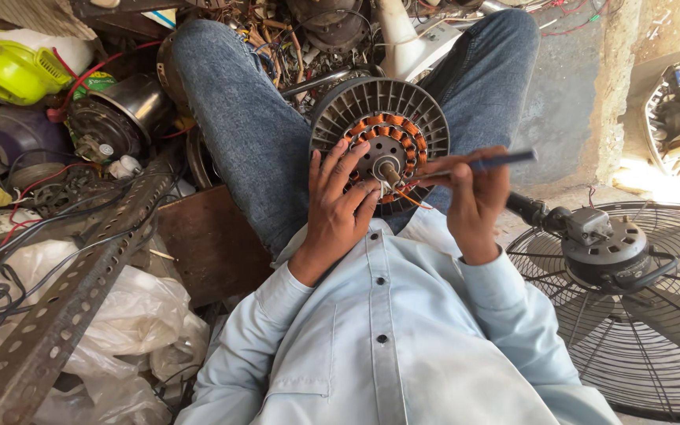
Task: The person repairs a motor stator by manipulating wires on its core, using scissors to trim them and a tool to guide them into place.
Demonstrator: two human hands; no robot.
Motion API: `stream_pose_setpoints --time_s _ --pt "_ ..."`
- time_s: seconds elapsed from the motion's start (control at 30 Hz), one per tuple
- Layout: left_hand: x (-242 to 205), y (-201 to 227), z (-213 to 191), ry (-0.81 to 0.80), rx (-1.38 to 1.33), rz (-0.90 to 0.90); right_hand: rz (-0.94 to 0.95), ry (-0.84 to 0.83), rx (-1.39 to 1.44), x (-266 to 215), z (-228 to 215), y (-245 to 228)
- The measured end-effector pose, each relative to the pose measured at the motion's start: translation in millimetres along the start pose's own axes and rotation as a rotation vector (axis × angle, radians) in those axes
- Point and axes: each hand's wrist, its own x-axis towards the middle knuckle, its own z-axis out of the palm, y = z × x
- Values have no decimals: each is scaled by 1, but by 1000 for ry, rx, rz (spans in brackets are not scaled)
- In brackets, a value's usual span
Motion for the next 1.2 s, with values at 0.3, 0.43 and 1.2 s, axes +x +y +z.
stream_pose_setpoints --time_s 0.3,0.43,1.2 --pt "-2 -1 5 -13 11 -8 40 -27 -6 0 1 25" --pt "-4 -2 9 -8 17 -7 54 -50 8 1 1 25" --pt "-6 -3 12 17 7 -35 49 -105 52 3 -3 24"
